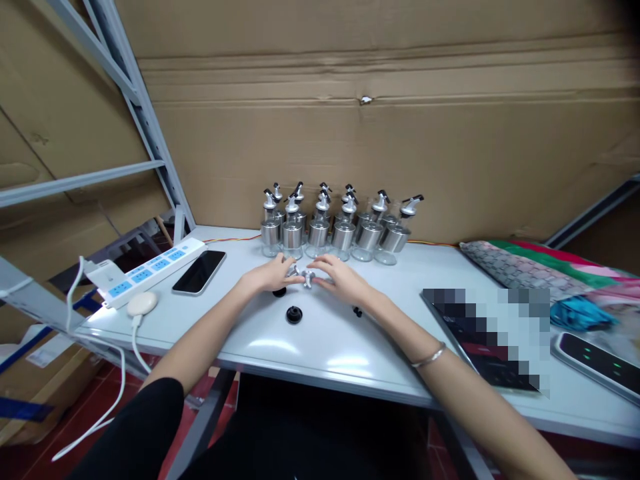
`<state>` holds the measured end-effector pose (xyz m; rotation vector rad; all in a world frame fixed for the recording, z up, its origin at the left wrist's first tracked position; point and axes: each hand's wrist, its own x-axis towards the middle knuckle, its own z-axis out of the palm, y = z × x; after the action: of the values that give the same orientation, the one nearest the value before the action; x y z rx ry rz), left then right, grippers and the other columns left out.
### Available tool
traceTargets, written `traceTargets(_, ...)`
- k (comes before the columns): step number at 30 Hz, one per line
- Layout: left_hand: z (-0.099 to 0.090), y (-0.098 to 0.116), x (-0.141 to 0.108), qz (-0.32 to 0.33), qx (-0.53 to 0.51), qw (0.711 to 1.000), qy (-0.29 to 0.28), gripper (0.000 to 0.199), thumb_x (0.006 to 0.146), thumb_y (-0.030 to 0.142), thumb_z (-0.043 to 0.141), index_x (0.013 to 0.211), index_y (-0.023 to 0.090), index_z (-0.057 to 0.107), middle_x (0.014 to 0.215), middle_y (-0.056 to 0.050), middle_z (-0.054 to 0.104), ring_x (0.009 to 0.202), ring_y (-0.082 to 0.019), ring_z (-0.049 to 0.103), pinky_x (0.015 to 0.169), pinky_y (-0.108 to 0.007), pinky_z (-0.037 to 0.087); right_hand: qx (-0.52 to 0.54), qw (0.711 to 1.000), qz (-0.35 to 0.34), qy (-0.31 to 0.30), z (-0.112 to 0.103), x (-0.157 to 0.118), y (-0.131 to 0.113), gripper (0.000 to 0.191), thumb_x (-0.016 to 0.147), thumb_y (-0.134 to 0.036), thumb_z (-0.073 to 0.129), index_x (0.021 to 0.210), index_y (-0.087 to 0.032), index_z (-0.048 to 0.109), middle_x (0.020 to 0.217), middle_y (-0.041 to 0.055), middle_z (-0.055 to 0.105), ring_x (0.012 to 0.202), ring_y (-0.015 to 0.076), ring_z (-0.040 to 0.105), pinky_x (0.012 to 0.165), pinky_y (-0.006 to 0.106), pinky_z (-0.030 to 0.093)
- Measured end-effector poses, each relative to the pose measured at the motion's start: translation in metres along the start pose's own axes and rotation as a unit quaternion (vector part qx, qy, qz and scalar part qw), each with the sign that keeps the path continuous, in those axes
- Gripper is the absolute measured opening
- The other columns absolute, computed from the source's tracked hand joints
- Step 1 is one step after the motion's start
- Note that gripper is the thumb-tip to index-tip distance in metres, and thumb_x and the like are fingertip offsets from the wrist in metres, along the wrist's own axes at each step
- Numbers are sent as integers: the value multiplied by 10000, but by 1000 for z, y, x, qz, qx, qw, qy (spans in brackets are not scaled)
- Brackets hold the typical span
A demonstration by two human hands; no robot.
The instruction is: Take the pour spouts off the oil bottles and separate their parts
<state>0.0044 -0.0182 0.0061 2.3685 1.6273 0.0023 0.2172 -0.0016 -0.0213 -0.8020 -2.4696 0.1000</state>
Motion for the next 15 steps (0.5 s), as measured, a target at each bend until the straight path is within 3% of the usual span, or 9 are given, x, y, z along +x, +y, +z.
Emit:
traceTargets(4, 3, -1, -1, 2, -3, 1000, -18, 680, 833, 577, 452, 1394, 228, 289, 1195, -151, 455, 924, -247, 608, 852, -356, 454, 23, 999, -9, -37, 8, 0, -3, 248, 857, -214, 524, 1085, -180, 615, 1059, 134, 596, 991, 251, 569, 854, 402, 471)
traceTargets(10, 10, 2, 6, 76, -7, 997, 33, 420, 841, 455, 515, 1184, 213, 494, 1023, -71, 478, 776, -166, 568, 772, -305, 475, 60, 998, 19, -27, 3, -2, -1, 206, 789, -87, 541, 941, -187, 639, 901, 74, 623, 859, 196, 589, 781, 333, 465)
traceTargets(15, 15, 9, 10, 96, 11, 993, 70, 293, 884, 391, 470, 1074, 179, 538, 1009, -69, 477, 784, -161, 544, 755, -286, 466, 65, 996, 50, -28, -3, -8, 2, 226, 769, -50, 516, 923, -179, 617, 850, 54, 618, 767, 166, 584, 721, 286, 451)
